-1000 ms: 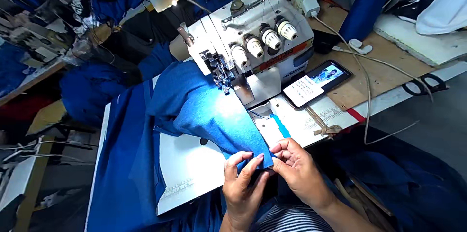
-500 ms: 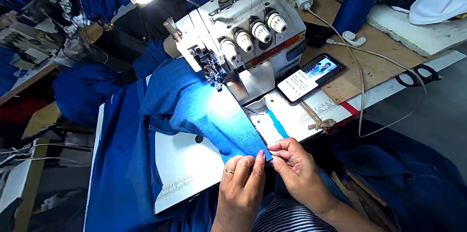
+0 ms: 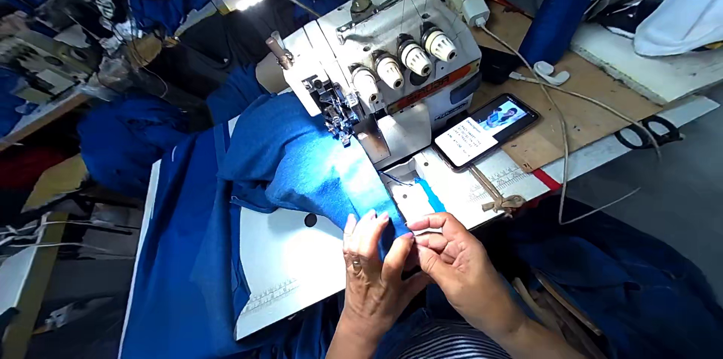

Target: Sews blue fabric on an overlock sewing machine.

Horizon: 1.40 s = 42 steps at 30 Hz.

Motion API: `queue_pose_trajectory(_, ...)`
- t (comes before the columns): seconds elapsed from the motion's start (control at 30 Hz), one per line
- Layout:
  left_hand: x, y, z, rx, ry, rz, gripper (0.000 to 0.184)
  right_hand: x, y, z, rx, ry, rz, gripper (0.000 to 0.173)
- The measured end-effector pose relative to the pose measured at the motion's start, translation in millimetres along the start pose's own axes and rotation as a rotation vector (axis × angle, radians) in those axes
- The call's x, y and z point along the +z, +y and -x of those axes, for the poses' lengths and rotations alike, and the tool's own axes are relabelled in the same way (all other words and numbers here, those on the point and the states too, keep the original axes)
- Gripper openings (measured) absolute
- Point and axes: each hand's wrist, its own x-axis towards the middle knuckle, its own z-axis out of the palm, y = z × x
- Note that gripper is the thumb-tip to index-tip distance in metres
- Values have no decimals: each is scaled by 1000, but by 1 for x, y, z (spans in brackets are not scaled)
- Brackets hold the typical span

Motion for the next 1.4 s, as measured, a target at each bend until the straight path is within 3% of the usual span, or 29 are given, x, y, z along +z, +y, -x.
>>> queue_pose_trajectory(0.07,6,-11,-4,5,77,20,40,5,-3,0,-75,7,-37,22)
queue_pose_trajectory(0.17,-15,-25,-10,59,61,12,27,-2,-5,4,-128,-38,-26,20)
queue_pose_trajectory(0.33,-28,-35,-4,114,-128,40,26,-11,-7,3,25,-119,36,19)
queue_pose_trajectory(0.5,-28,-39,-6,66,-171,47,23,-10,-1,-8,55,-156,23,19)
queue_pose_trajectory(0.83,-28,-79,-49,91,-113,-72,29,15,-3,-70,-97,-109,54,19)
queue_pose_trajectory(1.07,-30,-106,-79,53,-134,41,39,31,1,-112,-277,-41,204,18)
queue_pose_trajectory(1.2,-31,-118,-91,-21,-198,80,42,34,-1,-120,-340,4,400,21)
queue_pose_trajectory(1.4,-26,-135,-110,-115,-244,99,41,31,2,-113,-400,2,442,22)
